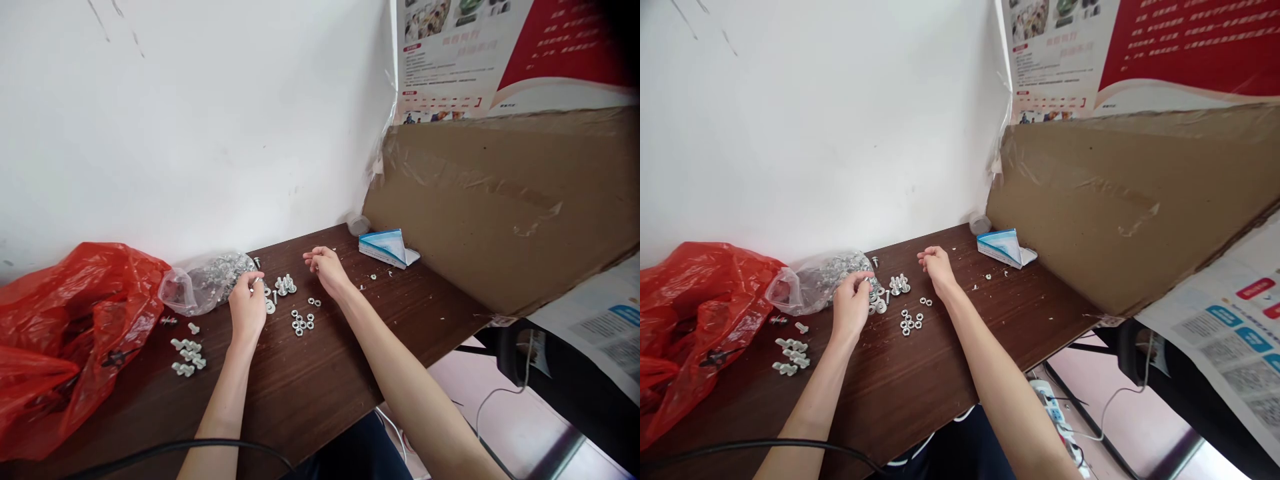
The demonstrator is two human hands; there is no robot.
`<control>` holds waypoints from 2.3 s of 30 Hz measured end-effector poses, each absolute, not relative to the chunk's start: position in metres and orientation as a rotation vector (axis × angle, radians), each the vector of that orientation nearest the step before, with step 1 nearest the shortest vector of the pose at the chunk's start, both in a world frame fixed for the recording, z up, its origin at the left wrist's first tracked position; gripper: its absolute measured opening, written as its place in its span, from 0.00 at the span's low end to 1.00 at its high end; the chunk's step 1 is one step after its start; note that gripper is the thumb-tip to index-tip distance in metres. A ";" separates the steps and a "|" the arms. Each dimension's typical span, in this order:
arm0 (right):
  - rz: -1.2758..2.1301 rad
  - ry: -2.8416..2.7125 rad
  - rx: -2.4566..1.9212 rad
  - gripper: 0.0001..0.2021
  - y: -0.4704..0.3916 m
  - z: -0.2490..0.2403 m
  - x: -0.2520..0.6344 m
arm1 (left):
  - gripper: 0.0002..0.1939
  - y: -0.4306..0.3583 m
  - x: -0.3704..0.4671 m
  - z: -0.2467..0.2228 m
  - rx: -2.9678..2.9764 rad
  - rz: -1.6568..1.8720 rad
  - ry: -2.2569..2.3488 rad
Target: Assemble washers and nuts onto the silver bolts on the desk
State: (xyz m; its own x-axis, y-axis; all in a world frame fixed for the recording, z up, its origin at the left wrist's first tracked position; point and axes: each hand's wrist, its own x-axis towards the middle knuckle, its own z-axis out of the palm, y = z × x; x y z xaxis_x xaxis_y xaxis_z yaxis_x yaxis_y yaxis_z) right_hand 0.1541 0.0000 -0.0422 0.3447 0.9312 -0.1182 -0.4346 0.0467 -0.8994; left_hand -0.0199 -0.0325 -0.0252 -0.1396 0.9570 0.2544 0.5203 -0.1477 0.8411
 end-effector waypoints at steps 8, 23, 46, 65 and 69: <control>1.342 -0.480 -0.867 0.16 -0.002 -0.040 0.158 | 0.15 -0.031 -0.022 -0.028 1.771 1.194 1.636; 1.346 -0.606 -0.890 0.16 -0.010 -0.038 0.153 | 0.11 -0.029 -0.021 -0.031 1.703 1.316 1.422; 1.380 -0.708 -0.827 0.05 -0.007 -0.042 0.146 | 0.09 -0.027 -0.012 -0.041 1.787 1.488 1.362; 0.954 -1.293 -1.112 0.09 -0.003 -0.055 0.140 | 0.10 -0.013 -0.009 -0.049 1.844 1.515 1.358; 0.817 -1.384 -1.232 0.09 -0.004 -0.054 0.142 | 0.09 -0.012 -0.009 -0.052 1.846 1.464 1.344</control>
State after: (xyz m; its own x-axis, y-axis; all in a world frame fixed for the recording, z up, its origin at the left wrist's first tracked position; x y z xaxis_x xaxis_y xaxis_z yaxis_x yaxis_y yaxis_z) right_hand 0.1417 -0.0044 -0.0537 0.0935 0.9608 0.2610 0.2355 0.2334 -0.9434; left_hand -0.0086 -0.0121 -0.0519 -0.0247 0.8684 0.4952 0.4191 -0.4407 0.7938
